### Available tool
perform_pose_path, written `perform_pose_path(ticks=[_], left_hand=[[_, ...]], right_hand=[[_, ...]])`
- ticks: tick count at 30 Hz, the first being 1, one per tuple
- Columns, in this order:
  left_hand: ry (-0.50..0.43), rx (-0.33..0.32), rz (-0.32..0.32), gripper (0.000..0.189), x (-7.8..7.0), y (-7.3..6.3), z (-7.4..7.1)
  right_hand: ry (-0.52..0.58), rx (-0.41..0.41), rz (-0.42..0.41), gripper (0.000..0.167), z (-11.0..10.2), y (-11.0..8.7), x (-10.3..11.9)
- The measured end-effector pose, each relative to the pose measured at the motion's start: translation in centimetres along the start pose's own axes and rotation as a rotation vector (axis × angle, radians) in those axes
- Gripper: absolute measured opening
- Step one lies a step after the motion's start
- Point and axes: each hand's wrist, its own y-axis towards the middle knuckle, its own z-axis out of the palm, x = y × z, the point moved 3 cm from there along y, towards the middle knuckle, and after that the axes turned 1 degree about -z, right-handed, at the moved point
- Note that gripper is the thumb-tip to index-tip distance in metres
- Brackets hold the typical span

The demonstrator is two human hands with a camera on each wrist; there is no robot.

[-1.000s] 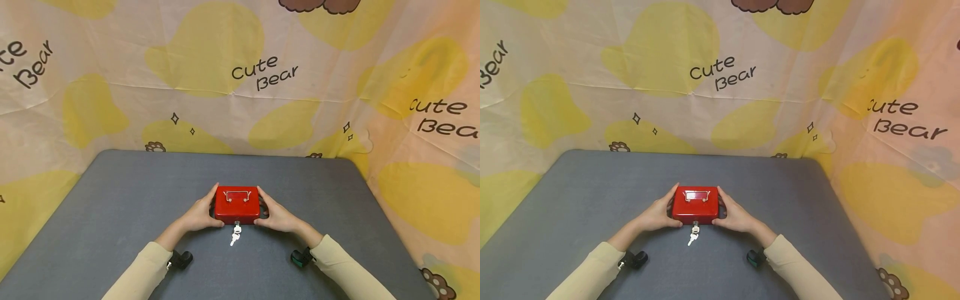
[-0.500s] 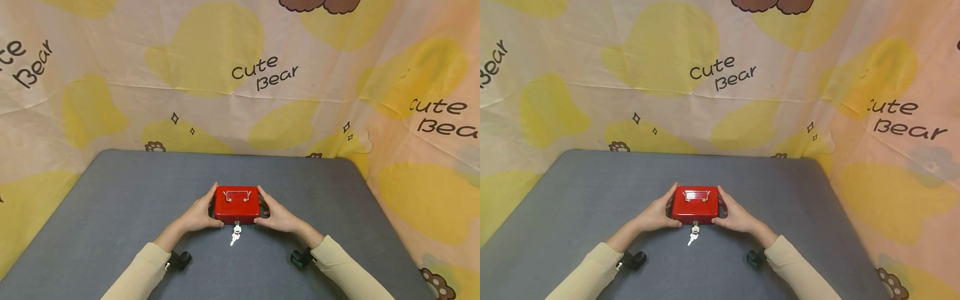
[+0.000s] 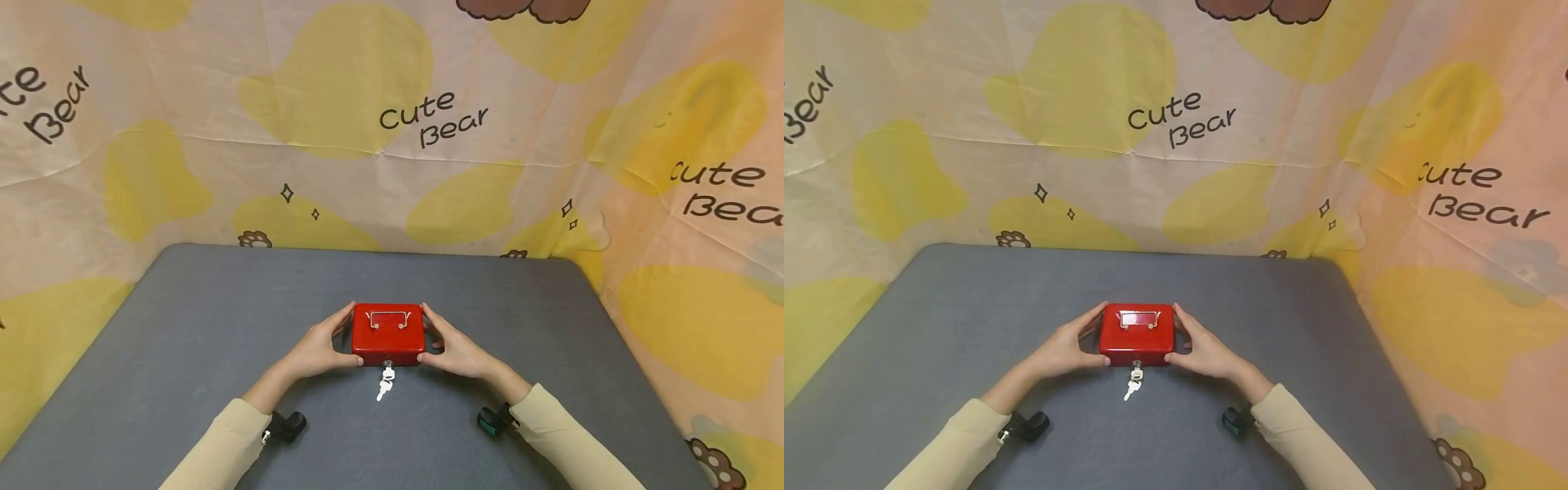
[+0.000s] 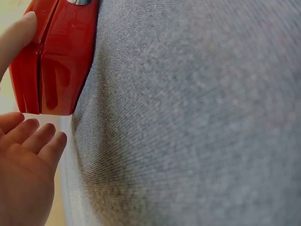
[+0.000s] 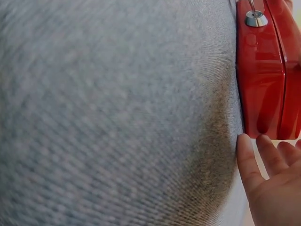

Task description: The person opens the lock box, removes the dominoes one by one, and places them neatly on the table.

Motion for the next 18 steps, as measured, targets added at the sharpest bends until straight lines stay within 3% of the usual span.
perform_pose_path(ticks=[8,18], left_hand=[[-0.007,-0.029,-0.022,0.093,0.4,0.0,0.1],[-0.04,-0.037,-0.01,0.092,0.5,0.1,0.2]], right_hand=[[-0.005,-0.005,0.023,0.089,0.1,0.0,0.1],[0.024,0.001,0.022,0.083,-0.9,-0.7,3.7]])
